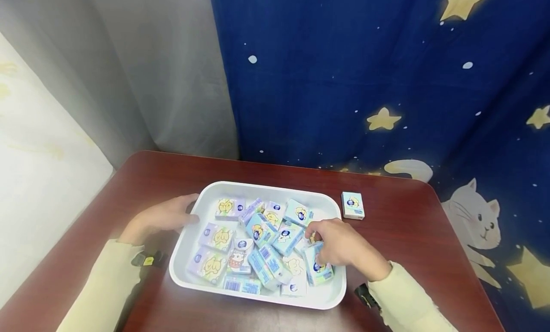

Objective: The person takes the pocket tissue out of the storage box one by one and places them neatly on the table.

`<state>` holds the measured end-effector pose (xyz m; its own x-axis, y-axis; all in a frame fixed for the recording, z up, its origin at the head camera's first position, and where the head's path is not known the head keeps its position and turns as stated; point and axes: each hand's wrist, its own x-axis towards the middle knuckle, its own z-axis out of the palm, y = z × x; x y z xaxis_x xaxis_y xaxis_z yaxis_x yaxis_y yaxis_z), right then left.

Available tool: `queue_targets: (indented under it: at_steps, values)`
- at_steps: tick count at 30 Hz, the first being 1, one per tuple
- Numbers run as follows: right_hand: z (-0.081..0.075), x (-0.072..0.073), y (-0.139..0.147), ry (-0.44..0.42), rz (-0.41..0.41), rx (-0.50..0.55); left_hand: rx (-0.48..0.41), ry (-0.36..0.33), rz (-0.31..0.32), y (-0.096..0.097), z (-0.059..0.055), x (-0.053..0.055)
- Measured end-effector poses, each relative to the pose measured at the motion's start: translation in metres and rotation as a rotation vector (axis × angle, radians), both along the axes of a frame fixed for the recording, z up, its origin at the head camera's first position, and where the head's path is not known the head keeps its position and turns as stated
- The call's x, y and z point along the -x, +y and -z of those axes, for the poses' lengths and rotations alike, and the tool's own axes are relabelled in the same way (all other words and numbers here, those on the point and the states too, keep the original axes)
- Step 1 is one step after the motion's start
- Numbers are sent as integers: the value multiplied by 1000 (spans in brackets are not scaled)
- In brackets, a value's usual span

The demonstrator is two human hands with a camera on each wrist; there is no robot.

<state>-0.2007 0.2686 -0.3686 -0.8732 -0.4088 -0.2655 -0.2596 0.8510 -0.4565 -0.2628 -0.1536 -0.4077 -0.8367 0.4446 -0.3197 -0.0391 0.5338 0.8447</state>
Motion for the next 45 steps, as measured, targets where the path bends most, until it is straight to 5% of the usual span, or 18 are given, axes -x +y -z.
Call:
queue_targets:
  at_steps: [15,21,33,41,45]
  values:
    - [2,0,3,-10,-36,-83,-5,1,-1,0,0,-1]
    - [-1,1,6,-57,-39,-43,-6,3,0,-1,1,-2]
    - [-11,15,24,-235,-25,221,-15,4,2,-1,2,-1]
    - [-9,29,50,-439,28,566,-10,3,1,-1,1,-1]
    - [-7,32,65,-465,34,668,-13,1,1,-1,1,-1]
